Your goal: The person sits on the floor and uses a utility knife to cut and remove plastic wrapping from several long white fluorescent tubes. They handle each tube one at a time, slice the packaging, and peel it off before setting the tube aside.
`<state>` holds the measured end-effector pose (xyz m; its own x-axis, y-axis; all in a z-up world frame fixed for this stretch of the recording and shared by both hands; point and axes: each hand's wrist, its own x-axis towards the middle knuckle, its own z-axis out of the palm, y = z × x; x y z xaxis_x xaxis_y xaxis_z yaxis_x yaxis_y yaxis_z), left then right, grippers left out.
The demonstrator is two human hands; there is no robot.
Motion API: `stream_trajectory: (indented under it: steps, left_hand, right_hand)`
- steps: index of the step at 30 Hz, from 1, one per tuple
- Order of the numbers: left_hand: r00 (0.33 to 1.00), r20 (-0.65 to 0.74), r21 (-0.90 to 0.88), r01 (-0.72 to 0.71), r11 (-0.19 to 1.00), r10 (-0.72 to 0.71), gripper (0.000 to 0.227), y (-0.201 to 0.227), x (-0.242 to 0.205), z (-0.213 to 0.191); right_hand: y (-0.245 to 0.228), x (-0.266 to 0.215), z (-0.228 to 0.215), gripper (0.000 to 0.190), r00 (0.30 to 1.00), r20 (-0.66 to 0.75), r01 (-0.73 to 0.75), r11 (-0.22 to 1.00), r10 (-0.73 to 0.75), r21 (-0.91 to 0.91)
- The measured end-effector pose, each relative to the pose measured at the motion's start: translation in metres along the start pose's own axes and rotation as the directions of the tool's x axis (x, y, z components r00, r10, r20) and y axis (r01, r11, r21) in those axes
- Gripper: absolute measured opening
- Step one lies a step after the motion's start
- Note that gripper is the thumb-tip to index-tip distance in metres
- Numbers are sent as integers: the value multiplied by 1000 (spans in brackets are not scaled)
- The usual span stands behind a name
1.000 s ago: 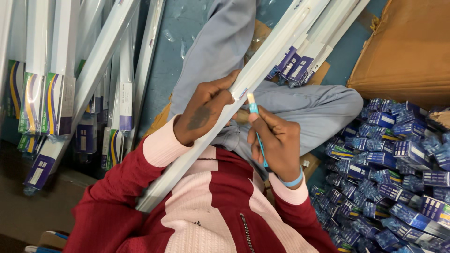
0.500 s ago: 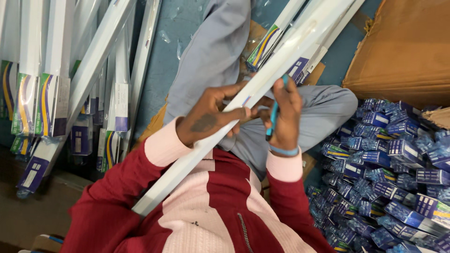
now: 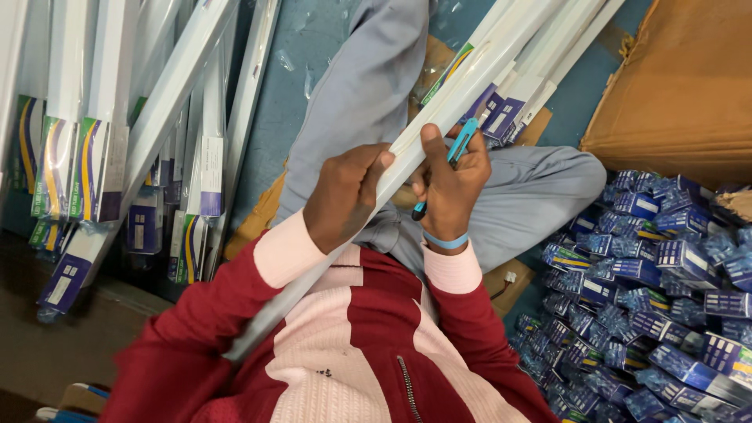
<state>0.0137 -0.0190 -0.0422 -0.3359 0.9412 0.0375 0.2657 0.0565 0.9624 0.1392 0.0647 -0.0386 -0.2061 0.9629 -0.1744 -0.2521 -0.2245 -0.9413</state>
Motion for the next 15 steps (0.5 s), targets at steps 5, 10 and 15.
stream_trajectory:
  steps: [5, 10, 15]
  left_hand:
    - [999, -4, 25, -43, 999, 43, 12, -15, 10, -1]
    - [995, -74, 221, -41, 975, 59, 3, -2, 21, -6]
    - [895, -139, 314, -367, 876, 425, 13, 7, 30, -9]
  right_hand:
    - [-1, -3, 4, 27, 1000, -8, 17, 1000, -17, -5]
    - [-9, 2, 6, 25, 1000, -11, 4, 1000, -4, -10]
    - [-8, -3, 3, 27, 1000, -14, -24, 999, 24, -30]
